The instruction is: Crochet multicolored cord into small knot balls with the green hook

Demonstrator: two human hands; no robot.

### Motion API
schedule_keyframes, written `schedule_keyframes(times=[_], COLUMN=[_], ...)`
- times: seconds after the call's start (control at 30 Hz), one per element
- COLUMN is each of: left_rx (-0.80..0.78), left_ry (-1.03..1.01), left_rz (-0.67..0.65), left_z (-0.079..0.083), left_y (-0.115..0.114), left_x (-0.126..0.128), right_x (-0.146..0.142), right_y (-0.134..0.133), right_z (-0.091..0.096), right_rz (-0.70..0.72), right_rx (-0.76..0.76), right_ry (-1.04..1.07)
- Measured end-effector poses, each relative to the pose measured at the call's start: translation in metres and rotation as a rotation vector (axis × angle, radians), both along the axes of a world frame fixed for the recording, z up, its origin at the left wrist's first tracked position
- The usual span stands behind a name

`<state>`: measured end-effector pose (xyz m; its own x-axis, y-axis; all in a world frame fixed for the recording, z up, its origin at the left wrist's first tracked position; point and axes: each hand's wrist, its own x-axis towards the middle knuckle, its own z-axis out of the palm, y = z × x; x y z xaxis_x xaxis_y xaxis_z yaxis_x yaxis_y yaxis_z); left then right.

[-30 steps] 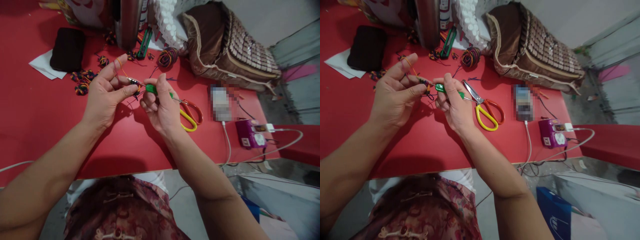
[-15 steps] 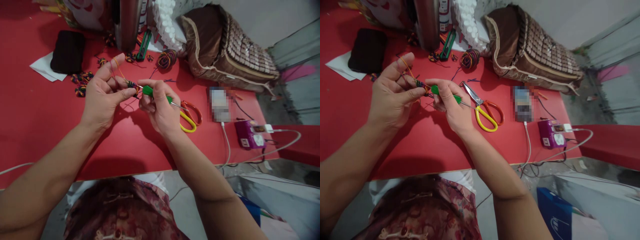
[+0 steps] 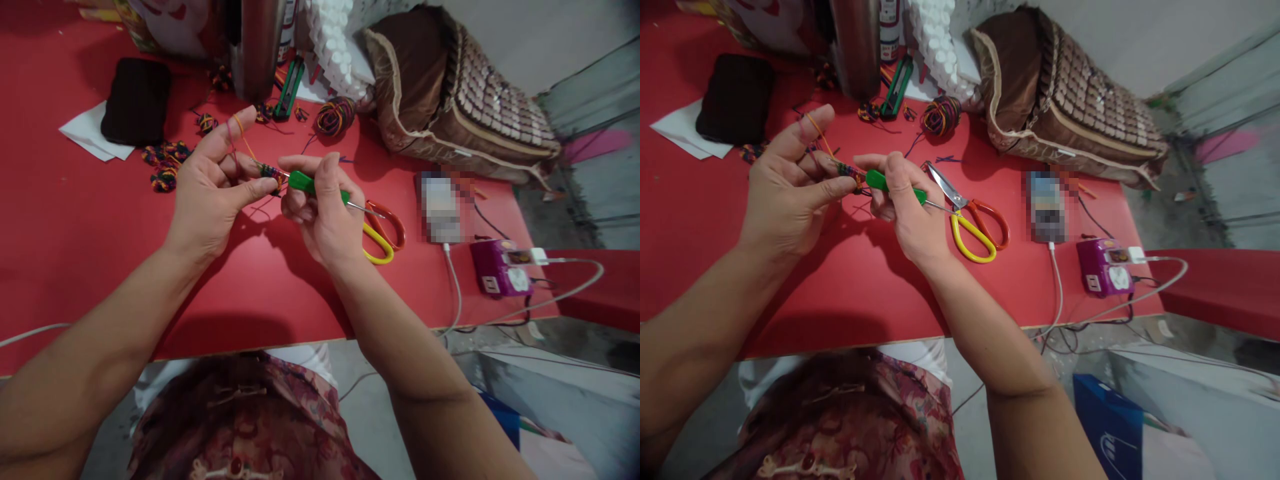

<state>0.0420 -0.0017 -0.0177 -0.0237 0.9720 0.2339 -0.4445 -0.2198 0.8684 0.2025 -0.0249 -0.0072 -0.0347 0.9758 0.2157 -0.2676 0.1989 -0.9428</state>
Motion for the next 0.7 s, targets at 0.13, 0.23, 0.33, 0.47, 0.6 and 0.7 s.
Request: schedule_keyframes(times=[0.13,0.23,0.33,0.47,0.6,0.7], left_rx=[-0.075,-0.121,-0.135,-0.132,-0.133,-0.144], left_ry=[0.111,0.121,0.142,0.144,0.142,0.145], left_rz=[-0.024,-0.045,-0.055,-0.037,-0.029,-0.022], left_z=[0.006,0.01,0.011,0.011,0.012,0.013], left_y=[-0.005,-0.006,-0.007,-0.008,-0.008,-0.009], left_x=[-0.003,-0.006,-0.006,-0.004,-0.003,-0.003], right_x=[0.006,0.009,0.011,0.012,0.011,0.012], right_y=[-0.005,-0.008,-0.007,-0.004,-0.004,-0.006], right_z=[0.002,0.005,0.005,0.003,0.004,0.005], right_rz=[-0.103,-0.094,-0.068,-0.059,-0.084,-0.104], right_rx=[0.091,0.11,0.131,0.195,0.165,0.145], right_ry=[-0.238,-0.332,-0.311,-0.243,-0.284,-0.319])
